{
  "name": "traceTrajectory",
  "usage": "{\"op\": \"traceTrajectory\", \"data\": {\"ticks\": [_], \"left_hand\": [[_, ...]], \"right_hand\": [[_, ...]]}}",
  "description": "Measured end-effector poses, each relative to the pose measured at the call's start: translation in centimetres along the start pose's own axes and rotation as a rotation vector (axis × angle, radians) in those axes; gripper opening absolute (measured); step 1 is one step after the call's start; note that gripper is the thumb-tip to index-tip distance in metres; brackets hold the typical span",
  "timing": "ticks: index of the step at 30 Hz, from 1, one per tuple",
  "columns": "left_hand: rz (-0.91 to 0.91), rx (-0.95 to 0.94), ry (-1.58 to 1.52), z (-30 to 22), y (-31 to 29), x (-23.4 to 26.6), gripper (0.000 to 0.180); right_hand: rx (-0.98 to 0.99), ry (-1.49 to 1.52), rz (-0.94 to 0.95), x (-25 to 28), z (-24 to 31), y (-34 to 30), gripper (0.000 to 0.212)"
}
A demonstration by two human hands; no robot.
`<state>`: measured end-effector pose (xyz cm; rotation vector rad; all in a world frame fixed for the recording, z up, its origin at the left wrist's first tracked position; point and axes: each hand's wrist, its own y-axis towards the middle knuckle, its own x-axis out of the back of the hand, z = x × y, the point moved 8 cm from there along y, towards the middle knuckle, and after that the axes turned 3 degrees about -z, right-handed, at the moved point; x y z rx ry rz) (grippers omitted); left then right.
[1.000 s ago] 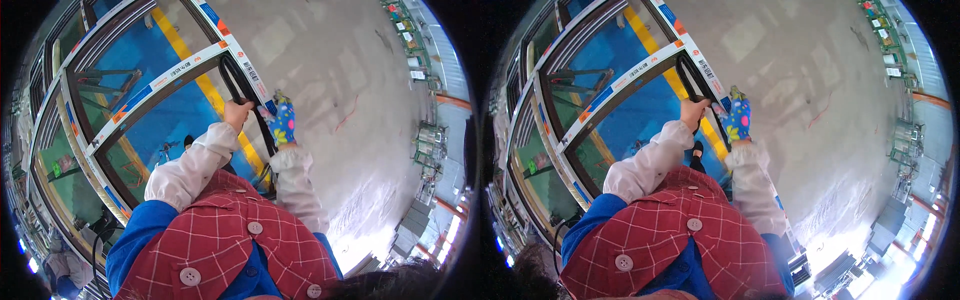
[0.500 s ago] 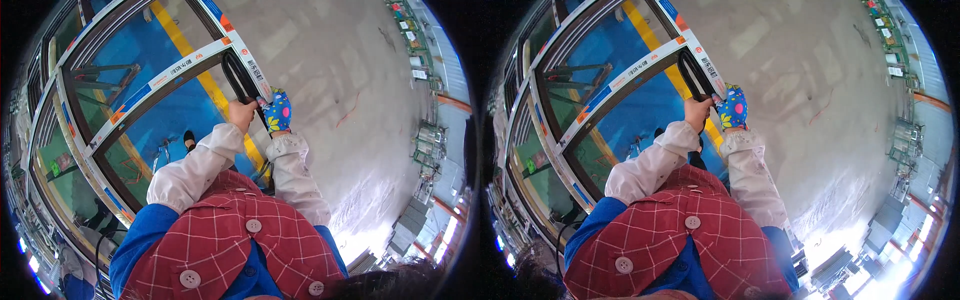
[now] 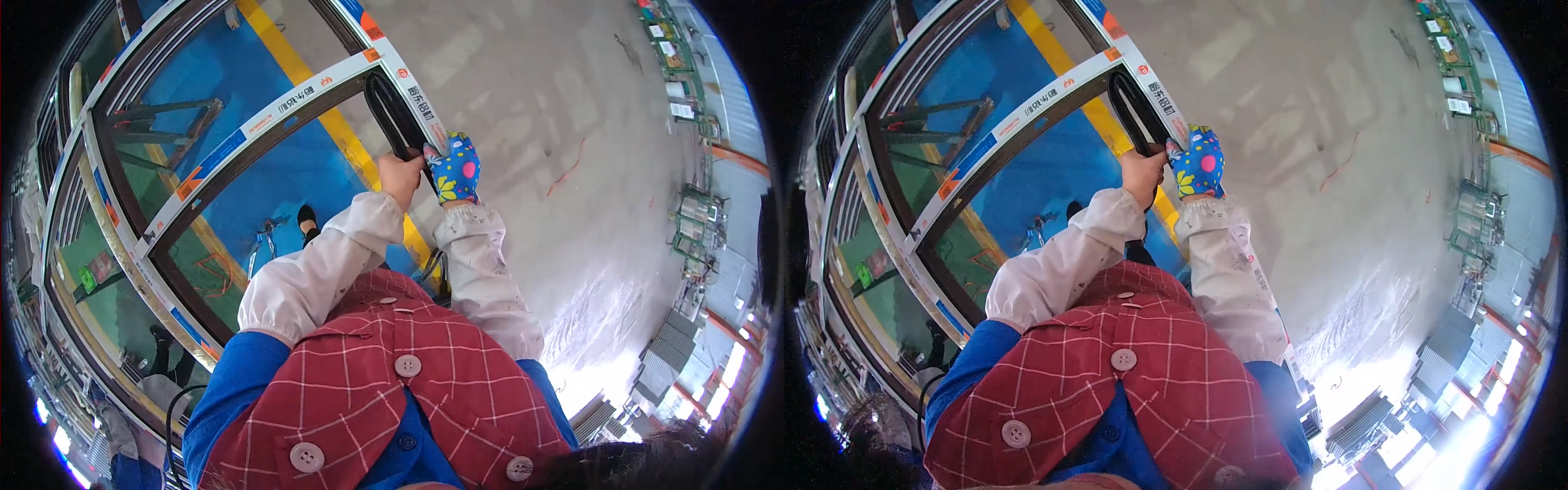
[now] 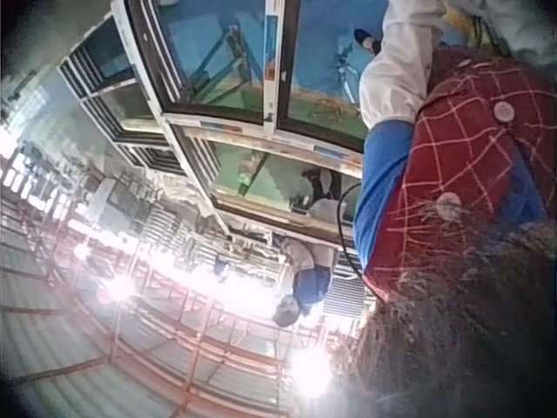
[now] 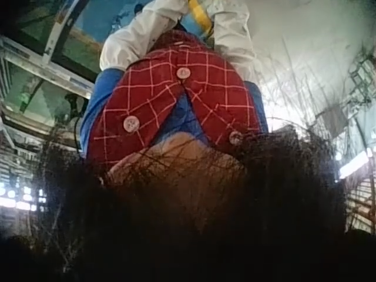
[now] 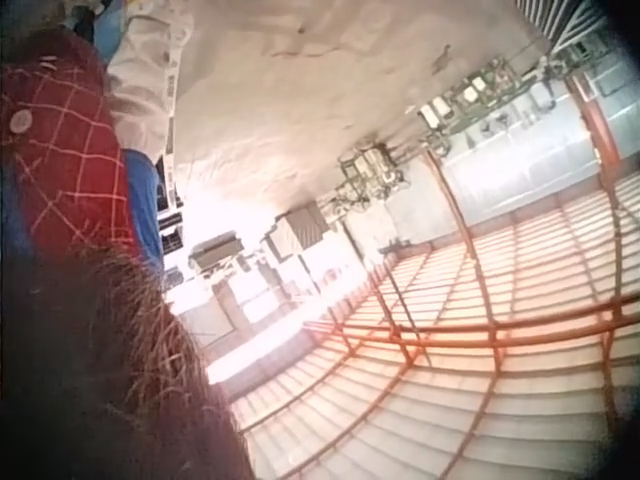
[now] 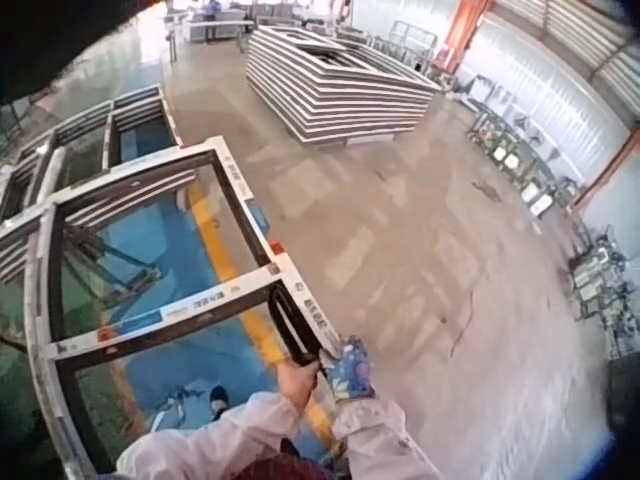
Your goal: Installing a rubber seal strip into a metal window or door frame.
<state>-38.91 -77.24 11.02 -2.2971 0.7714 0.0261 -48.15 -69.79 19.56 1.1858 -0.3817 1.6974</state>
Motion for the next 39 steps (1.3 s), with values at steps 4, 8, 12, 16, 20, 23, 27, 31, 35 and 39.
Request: {"op": "traceTrajectory", "data": {"ticks": [4, 8, 12, 16, 20, 23, 27, 31, 35, 39], "left_hand": [[0.001, -0.017, 0.054, 0.1, -0.3, 0.4, 0.01], [0.054, 0.019, -0.023, 0.5, -0.2, 0.4, 0.013], [0.088, -0.017, -0.057, 0.2, -0.1, 0.2, 0.013], [0.094, -0.014, -0.053, 0.6, 0.1, 0.5, 0.012], [0.167, 0.071, 0.03, 1.5, 0.6, 0.7, 0.014], [0.307, 0.053, -0.035, 0.8, 0.1, 1.1, 0.016], [0.393, -0.109, 0.101, -2.2, -1.5, 4.9, 0.038], [0.268, -0.065, 0.114, -5.7, 0.4, 10.7, 0.031], [0.21, -0.329, 0.365, -10.0, 4.9, 12.0, 0.029], [0.33, -0.116, 0.279, -8.0, 4.0, 12.6, 0.026]], "right_hand": [[-0.021, -0.074, 0.042, 0.2, 0.1, 0.2, 0.036], [-0.028, 0.11, 0.135, -0.9, 0.4, 1.5, 0.035], [-0.033, 0.085, 0.118, -1.9, 0.7, 2.6, 0.037], [-0.001, 0.085, 0.126, -1.7, 1.3, 2.5, 0.044], [0.068, -0.186, 0.163, -1.4, 3.1, 2.2, 0.058], [-0.033, -0.326, 0.219, -2.1, 3.5, 2.0, 0.062], [-0.046, -0.347, 0.097, -1.5, 4.0, 1.6, 0.058], [-0.092, -0.382, 0.086, -1.7, 3.6, 1.5, 0.055], [-0.009, -0.354, 0.011, -1.8, 4.8, 2.2, 0.055], [-0.087, -0.356, 0.006, -1.7, 4.7, 2.2, 0.054]]}}
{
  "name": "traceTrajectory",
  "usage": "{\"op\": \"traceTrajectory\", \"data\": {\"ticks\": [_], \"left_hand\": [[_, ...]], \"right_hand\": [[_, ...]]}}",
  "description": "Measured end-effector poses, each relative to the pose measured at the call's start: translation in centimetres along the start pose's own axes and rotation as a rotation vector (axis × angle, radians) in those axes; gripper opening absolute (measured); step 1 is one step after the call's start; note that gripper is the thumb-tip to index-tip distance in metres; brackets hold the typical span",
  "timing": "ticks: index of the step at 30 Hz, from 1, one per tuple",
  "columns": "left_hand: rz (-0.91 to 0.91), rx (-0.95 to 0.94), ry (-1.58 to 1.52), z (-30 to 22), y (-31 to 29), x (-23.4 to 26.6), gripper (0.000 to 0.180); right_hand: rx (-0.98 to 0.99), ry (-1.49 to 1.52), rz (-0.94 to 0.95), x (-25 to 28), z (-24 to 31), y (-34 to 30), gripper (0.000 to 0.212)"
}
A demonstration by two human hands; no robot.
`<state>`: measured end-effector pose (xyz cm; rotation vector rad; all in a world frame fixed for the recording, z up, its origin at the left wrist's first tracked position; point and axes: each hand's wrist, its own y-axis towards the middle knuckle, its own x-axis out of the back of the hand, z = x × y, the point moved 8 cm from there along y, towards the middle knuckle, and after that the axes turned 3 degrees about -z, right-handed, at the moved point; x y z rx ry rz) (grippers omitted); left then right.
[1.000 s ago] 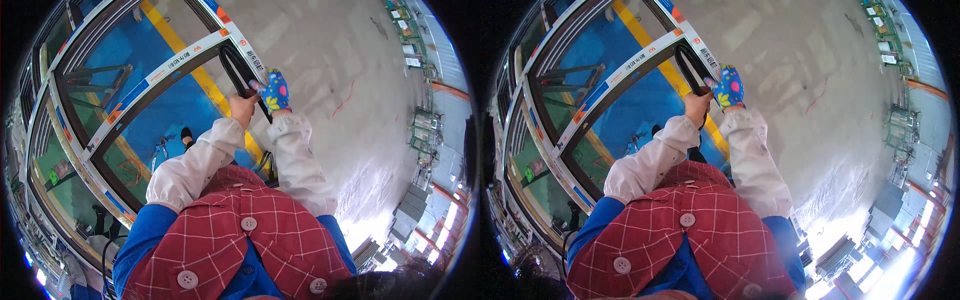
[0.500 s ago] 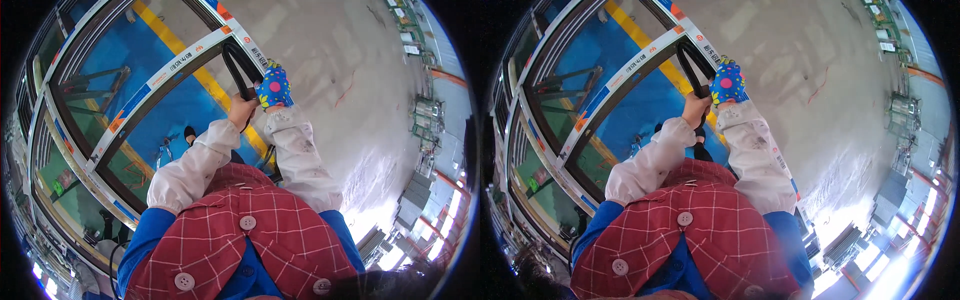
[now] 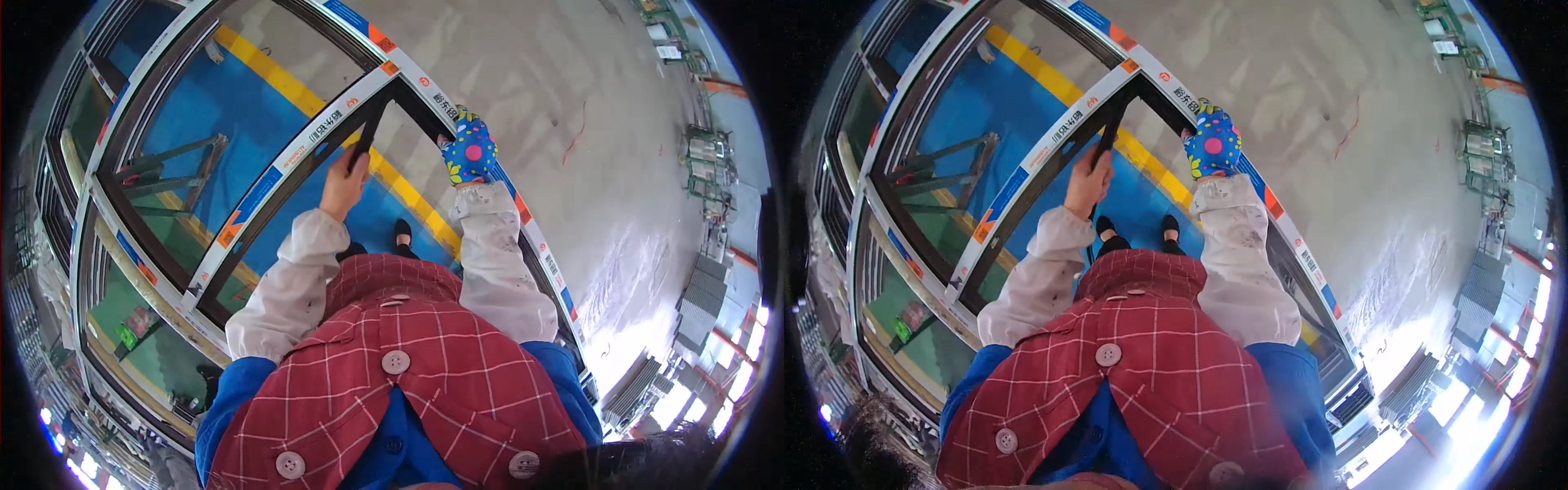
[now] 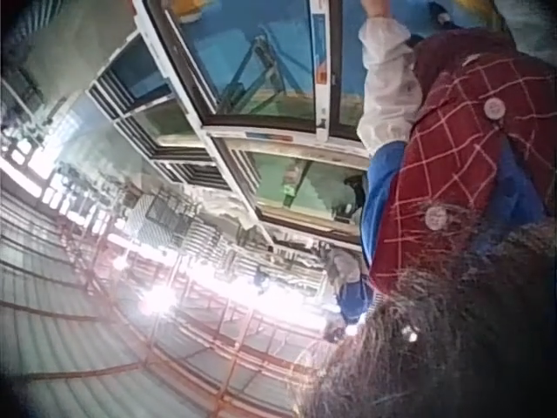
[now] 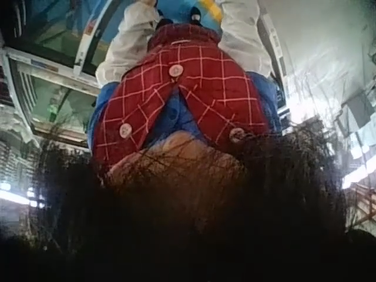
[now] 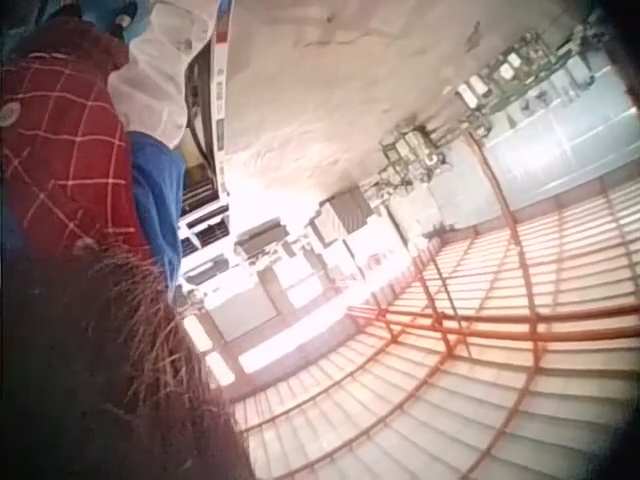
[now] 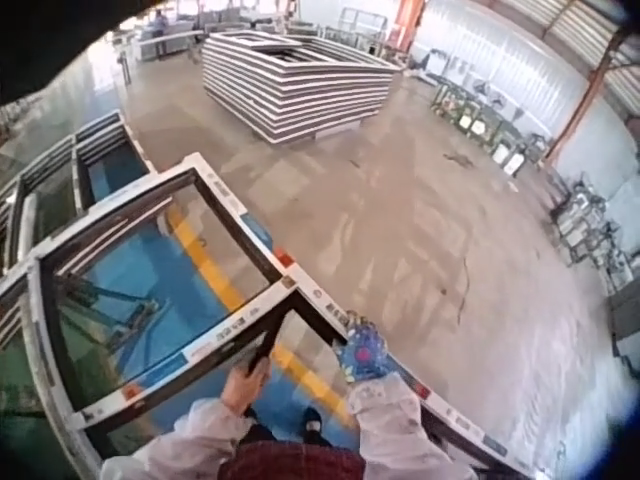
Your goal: Installing a rubber seal strip into a metal window or door frame.
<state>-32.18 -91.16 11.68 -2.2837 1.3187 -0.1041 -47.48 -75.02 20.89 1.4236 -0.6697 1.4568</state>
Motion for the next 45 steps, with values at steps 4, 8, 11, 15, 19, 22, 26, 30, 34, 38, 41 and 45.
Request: {"op": "traceTrajectory", "data": {"ticks": [4, 8, 11, 15, 19, 22, 26, 30, 34, 38, 41, 45], "left_hand": [[0.114, 0.036, 0.013, 0.1, -1.3, -0.1, 0.027], [0.103, 0.072, -0.046, -0.7, 0.8, 0.3, 0.017], [0.101, 0.137, 0.024, -0.6, 1.5, -0.1, 0.018], [0.179, 0.114, 0.004, -1.1, 0.9, -1.1, 0.026], [0.229, 0.106, -0.025, -1.1, 0.8, -1.3, 0.034], [0.17, 0.151, 0.013, -0.3, 1.0, -0.7, 0.034], [0.174, 0.071, 0.023, -0.2, 1.5, -0.7, 0.035], [0.08, 0.078, 0.047, 0.1, 2.7, -0.1, 0.026], [0.067, 0.045, 0.044, 0.2, 3.1, -0.1, 0.016], [0.056, -0.017, 0.02, 0.3, 2.8, -0.2, 0.02], [0.126, -0.087, 0.099, 0.1, 2.5, -0.7, 0.032], [0.117, -0.121, 0.065, -0.2, 2.0, -0.6, 0.033]], "right_hand": [[-0.025, -0.051, 0.027, -0.2, -0.1, 0.0, 0.055], [0.068, -0.088, -0.107, 0.2, 1.3, 0.5, 0.061], [-0.008, -0.053, -0.014, -0.6, 1.3, 0.9, 0.062], [-0.021, -0.069, -0.006, -0.4, 1.7, 1.3, 0.055], [-0.024, 0.175, -0.108, -0.2, 2.0, 2.1, 0.044], [-0.051, 0.088, -0.112, -0.6, 2.1, 2.0, 0.045], [-0.013, 0.103, -0.196, -0.4, 2.5, 2.3, 0.046], [0.088, 0.074, -0.195, -1.4, 3.7, 3.7, 0.046], [0.018, 0.076, -0.259, -1.7, 3.6, 4.0, 0.047], [-0.03, 0.136, -0.251, -1.7, 3.4, 4.0, 0.046], [-0.021, 0.155, -0.241, -1.5, 3.6, 4.7, 0.043], [-0.025, 0.197, -0.179, -1.9, 3.9, 5.1, 0.037]]}}
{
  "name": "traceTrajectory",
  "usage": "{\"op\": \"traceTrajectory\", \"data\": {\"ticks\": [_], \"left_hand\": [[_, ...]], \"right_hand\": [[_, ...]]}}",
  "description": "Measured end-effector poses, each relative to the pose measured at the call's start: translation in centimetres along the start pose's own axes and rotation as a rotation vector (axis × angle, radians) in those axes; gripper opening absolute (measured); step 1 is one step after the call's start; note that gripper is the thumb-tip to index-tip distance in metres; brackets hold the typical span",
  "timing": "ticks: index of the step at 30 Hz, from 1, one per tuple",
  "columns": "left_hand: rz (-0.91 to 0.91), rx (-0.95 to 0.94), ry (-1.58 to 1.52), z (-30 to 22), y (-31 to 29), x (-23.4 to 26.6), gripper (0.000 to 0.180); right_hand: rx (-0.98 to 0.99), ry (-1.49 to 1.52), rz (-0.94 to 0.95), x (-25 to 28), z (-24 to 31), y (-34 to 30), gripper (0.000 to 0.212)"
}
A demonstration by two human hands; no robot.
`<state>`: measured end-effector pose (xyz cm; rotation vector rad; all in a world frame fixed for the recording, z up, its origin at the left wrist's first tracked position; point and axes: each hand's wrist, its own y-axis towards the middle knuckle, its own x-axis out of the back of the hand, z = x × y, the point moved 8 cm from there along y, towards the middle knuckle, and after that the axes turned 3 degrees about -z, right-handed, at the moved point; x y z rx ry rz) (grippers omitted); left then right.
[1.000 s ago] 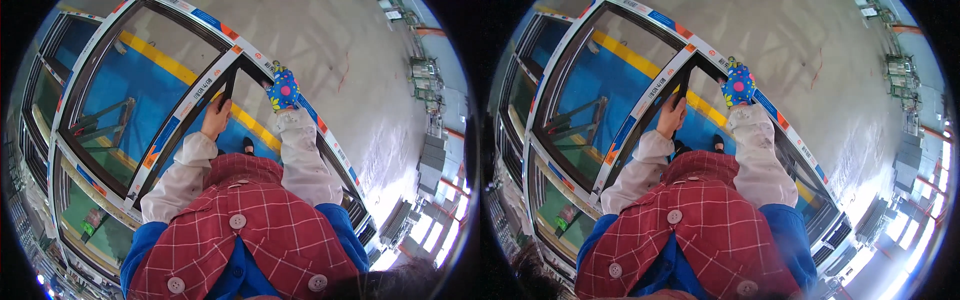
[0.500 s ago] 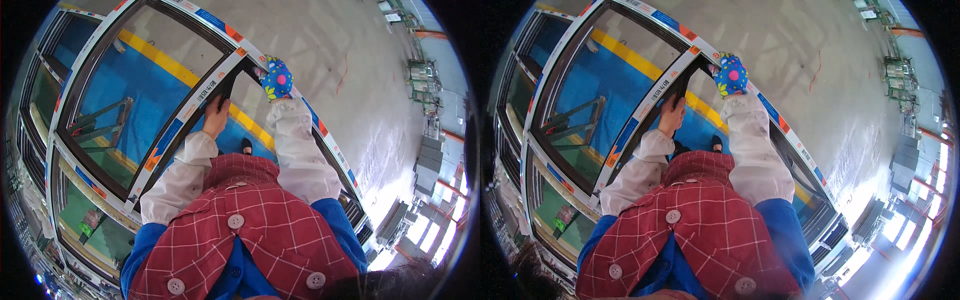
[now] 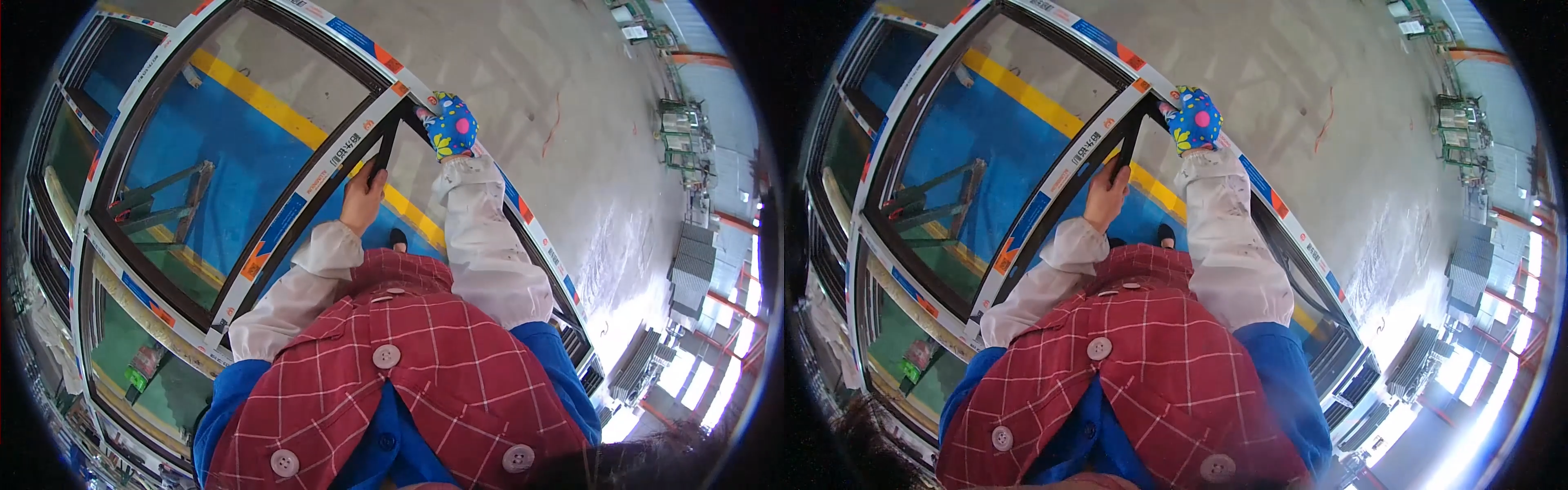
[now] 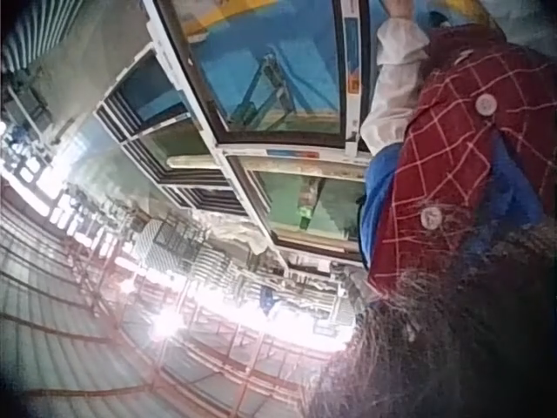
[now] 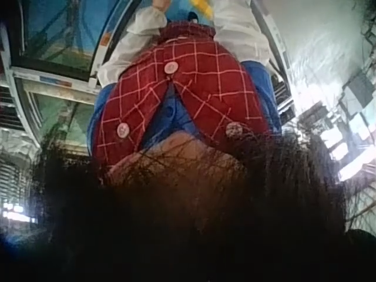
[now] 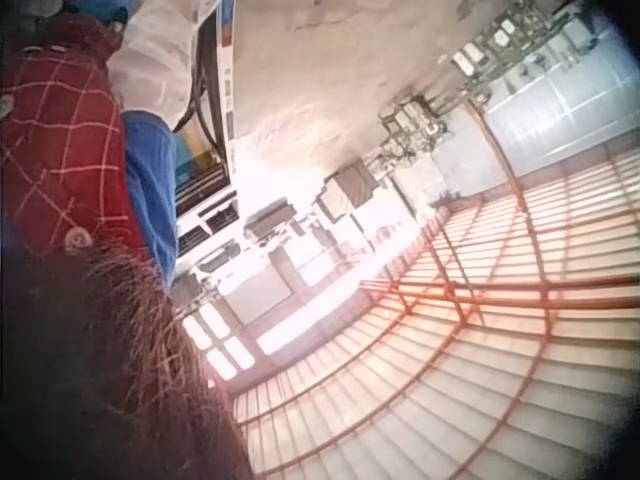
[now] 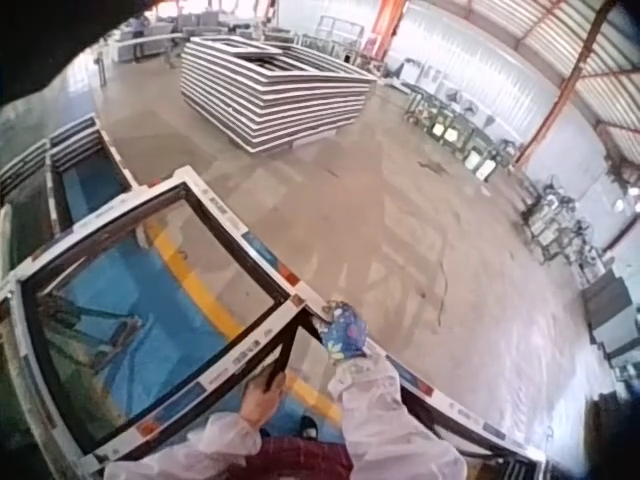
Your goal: Installing a rubber seal strip into a metal window or door frame.
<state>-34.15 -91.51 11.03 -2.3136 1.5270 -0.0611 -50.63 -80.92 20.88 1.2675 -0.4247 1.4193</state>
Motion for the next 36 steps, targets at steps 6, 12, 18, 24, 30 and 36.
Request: {"op": "traceTrajectory", "data": {"ticks": [6, 12, 18, 24, 30, 36], "left_hand": [[-0.021, -0.054, 0.031, -0.2, -0.5, -0.4, 0.034], [-0.096, -0.036, 0.039, 1.2, 1.6, 1.3, 0.035], [-0.205, -0.202, 0.175, 1.1, 2.5, 1.6, 0.025], [-0.201, 0.079, -0.02, 1.2, 1.6, 2.5, 0.026], [-0.297, 0.177, -0.033, -1.5, 0.0, 2.6, 0.024], [-0.108, 0.278, -0.078, -1.1, -2.2, 0.7, 0.024]], "right_hand": [[0.004, -0.032, -0.032, 0.2, 0.4, -0.3, 0.036], [0.011, -0.009, 0.098, -1.0, 0.6, 1.4, 0.043], [-0.017, -0.089, 0.132, -2.0, 0.6, 1.3, 0.047], [0.391, 0.034, 0.191, -0.6, 4.0, 1.4, 0.076], [1.012, -0.198, 0.104, -3.0, 8.9, 1.1, 0.038], [1.079, -0.17, 0.3, -4.4, 8.2, 1.1, 0.048]]}}
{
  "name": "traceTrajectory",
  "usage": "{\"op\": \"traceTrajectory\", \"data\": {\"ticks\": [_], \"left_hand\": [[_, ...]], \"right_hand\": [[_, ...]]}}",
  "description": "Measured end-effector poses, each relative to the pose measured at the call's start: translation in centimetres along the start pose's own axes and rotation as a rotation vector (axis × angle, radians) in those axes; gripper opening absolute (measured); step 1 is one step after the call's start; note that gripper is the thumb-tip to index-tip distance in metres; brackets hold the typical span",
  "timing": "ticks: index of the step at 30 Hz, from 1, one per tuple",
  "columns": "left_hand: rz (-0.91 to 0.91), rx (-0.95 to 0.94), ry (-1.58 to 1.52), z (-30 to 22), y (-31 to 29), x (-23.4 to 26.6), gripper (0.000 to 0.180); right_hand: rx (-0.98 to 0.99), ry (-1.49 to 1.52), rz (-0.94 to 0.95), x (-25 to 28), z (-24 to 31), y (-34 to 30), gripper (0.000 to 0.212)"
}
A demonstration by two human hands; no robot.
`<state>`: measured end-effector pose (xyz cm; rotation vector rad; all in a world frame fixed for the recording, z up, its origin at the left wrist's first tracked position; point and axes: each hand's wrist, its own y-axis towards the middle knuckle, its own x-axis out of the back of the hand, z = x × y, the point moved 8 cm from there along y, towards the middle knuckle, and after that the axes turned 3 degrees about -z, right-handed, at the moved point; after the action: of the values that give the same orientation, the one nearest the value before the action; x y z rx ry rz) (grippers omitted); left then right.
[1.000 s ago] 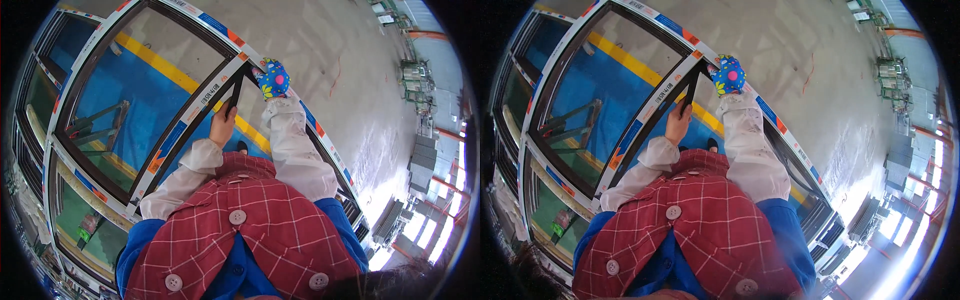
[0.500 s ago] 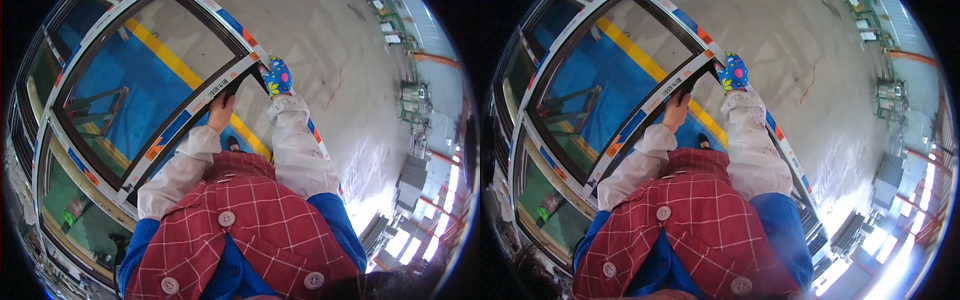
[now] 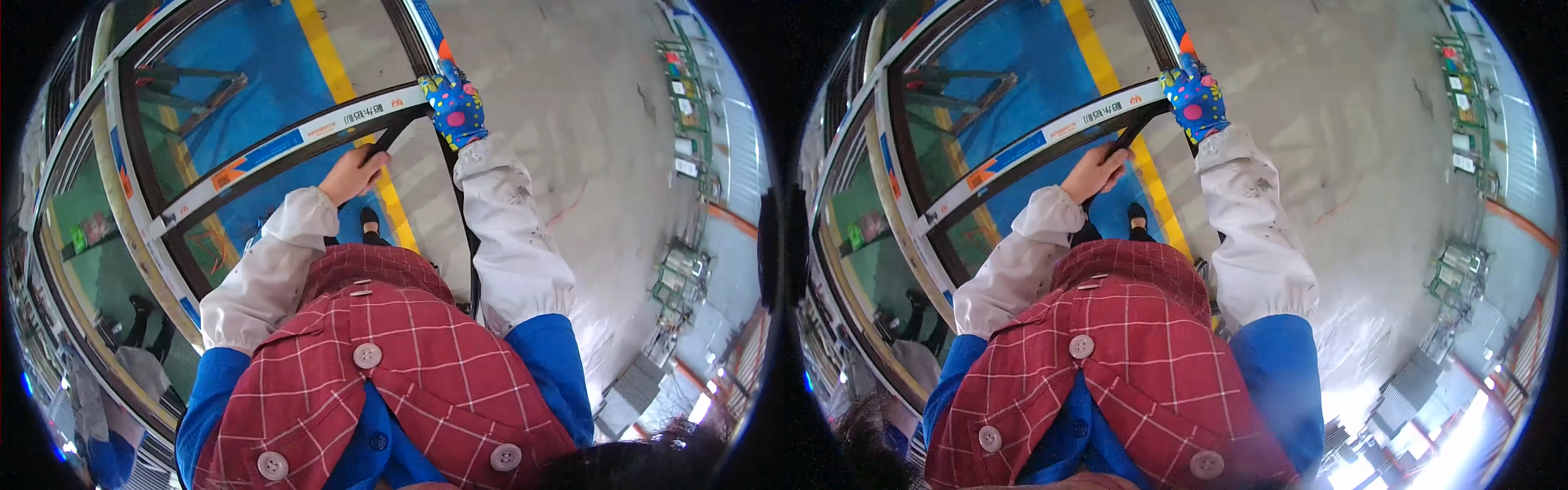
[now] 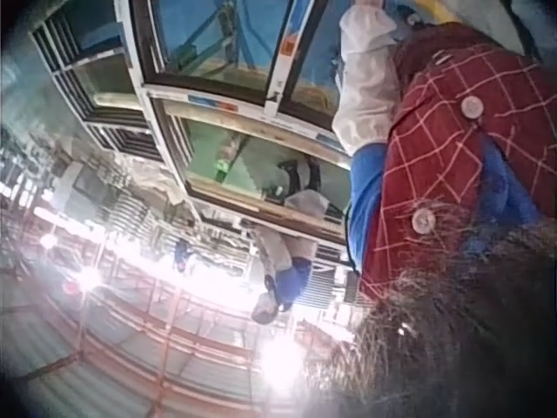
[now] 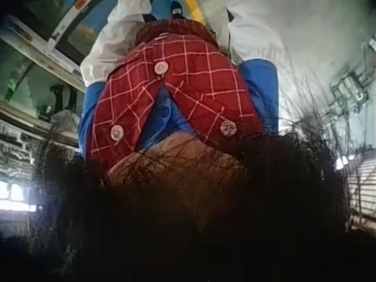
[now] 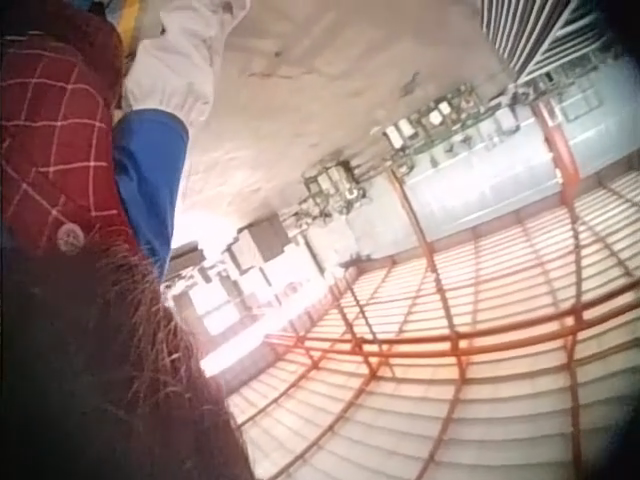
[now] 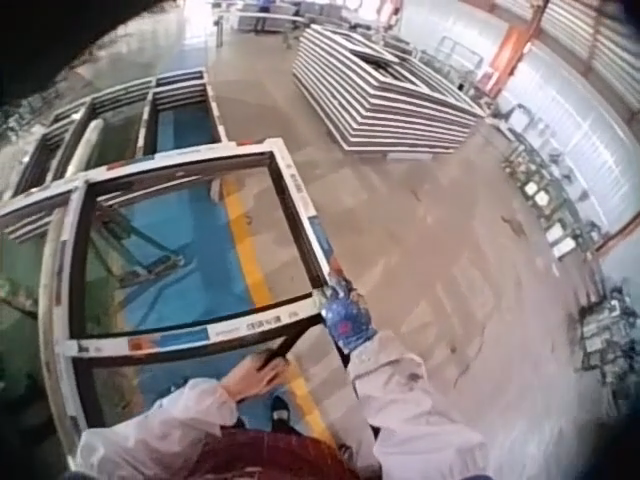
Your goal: Installing a rubber seal strip into a metal window or door frame.
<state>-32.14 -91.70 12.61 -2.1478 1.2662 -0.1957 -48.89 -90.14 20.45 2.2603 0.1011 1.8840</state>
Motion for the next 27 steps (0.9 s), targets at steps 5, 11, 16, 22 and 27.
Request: {"op": "traceTrajectory", "data": {"ticks": [5, 11, 16, 22, 27], "left_hand": [[-0.262, -0.09, -0.169, -0.6, 0.3, 1.8, 0.025], [-0.214, 0.048, -0.211, 0.4, 0.5, 0.4, 0.027], [-0.304, 0.009, -0.209, -0.4, 0.8, 1.5, 0.028], [-0.241, 0.077, -0.235, 0.0, 1.0, 1.3, 0.025], [-0.264, 0.014, -0.228, -0.7, 1.0, 1.6, 0.03]], "right_hand": [[0.102, -0.057, -0.256, 1.7, 1.7, 0.3, 0.053], [0.059, 0.108, 0.026, -1.4, 1.8, 0.8, 0.052], [0.103, 0.1, -0.104, -0.1, 2.9, 0.9, 0.058], [0.095, 0.22, -0.077, -0.3, 3.3, 0.9, 0.061], [0.202, 0.229, -0.322, 1.0, 4.9, 0.9, 0.042]]}}
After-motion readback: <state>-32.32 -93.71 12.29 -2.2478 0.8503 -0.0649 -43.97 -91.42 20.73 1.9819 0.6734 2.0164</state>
